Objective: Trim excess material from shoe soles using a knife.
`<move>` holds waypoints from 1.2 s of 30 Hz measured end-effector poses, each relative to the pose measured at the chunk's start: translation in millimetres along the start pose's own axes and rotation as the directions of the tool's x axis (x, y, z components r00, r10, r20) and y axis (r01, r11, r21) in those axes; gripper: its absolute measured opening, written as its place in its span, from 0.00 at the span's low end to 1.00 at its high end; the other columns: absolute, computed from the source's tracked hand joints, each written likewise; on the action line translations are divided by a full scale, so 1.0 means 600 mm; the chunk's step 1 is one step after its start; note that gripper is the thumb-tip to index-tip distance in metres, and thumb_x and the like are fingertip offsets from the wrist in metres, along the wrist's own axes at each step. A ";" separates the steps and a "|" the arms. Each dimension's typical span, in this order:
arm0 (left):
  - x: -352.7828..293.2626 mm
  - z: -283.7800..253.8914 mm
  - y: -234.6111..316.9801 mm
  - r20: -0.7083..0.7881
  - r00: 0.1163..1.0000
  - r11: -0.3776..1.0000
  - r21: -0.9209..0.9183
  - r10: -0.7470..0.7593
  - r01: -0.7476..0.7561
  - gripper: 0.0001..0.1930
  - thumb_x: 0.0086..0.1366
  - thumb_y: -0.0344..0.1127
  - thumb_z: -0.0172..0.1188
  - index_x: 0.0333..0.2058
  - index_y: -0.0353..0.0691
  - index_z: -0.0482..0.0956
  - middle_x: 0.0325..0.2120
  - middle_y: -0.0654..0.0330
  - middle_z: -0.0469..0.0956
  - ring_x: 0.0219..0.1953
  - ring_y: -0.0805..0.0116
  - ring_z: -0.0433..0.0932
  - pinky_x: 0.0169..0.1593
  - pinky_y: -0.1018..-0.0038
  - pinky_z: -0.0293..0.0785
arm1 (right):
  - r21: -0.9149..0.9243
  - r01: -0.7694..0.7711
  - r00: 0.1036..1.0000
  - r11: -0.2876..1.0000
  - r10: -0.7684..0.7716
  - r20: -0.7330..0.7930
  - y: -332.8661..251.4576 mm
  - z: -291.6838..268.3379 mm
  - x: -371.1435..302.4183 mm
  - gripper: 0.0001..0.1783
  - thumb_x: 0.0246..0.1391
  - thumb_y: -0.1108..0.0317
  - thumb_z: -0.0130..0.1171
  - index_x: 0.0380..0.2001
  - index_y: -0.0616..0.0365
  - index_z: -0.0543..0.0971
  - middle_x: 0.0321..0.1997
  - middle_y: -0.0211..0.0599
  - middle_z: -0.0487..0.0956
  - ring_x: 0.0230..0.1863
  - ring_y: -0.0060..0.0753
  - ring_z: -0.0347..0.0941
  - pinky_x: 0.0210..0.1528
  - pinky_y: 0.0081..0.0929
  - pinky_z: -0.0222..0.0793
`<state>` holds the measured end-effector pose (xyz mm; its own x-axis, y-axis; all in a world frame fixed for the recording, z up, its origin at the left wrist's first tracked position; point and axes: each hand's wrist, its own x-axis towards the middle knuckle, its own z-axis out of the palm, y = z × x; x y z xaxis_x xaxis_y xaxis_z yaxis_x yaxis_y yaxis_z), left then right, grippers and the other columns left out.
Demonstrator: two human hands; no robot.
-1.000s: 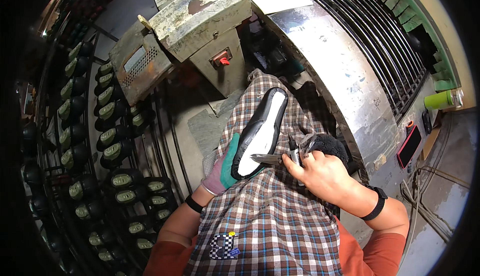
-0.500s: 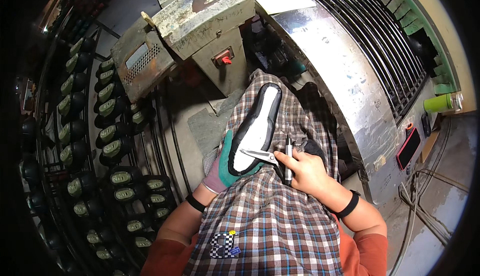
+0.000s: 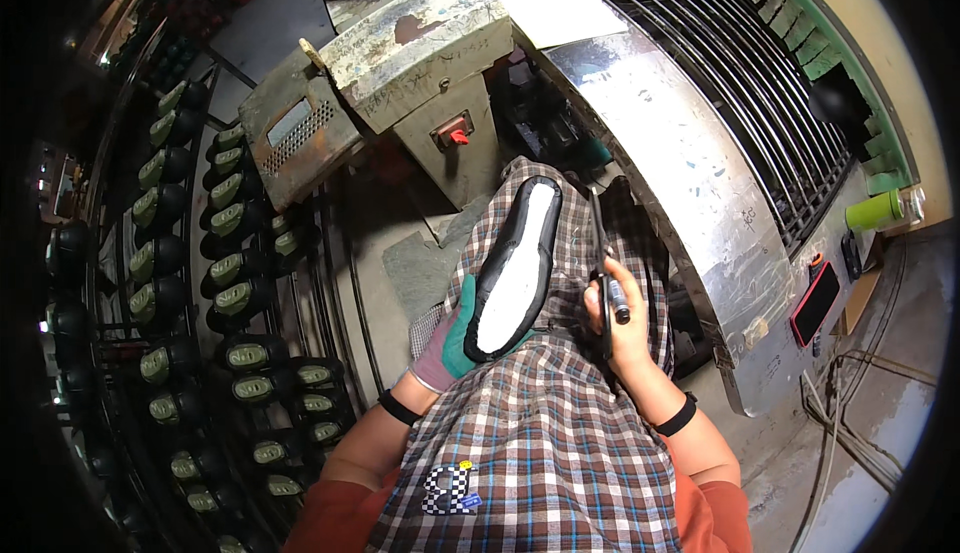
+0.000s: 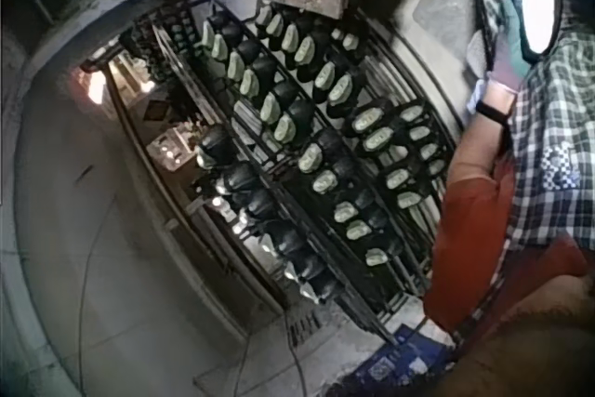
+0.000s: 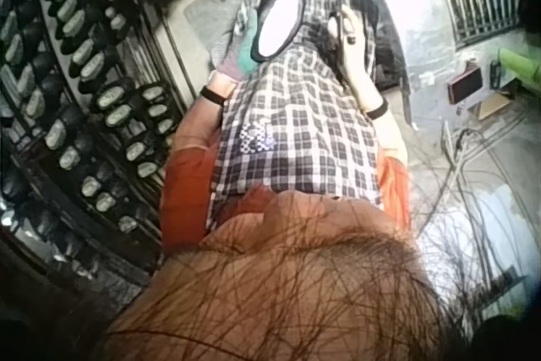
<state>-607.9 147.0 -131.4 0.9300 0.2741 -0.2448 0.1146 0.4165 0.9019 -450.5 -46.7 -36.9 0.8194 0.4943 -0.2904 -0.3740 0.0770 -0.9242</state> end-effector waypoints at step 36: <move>0.037 -0.009 0.232 0.042 0.978 0.714 0.677 0.205 -0.179 0.36 0.60 0.33 0.63 0.64 0.36 0.57 0.59 0.56 0.66 0.60 0.71 0.64 0.62 0.73 0.59 | 0.262 -0.163 0.986 0.951 0.169 0.000 -0.007 -0.011 0.031 0.29 0.57 0.59 0.58 0.59 0.52 0.63 0.40 0.31 0.74 0.32 0.24 0.72 0.28 0.22 0.68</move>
<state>-573.4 215.6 -12.9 0.9475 0.3174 -0.0393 0.1519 -0.3382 0.9287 -430.8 -43.8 -40.4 0.7443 0.5001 -0.4427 -0.6034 0.2191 -0.7668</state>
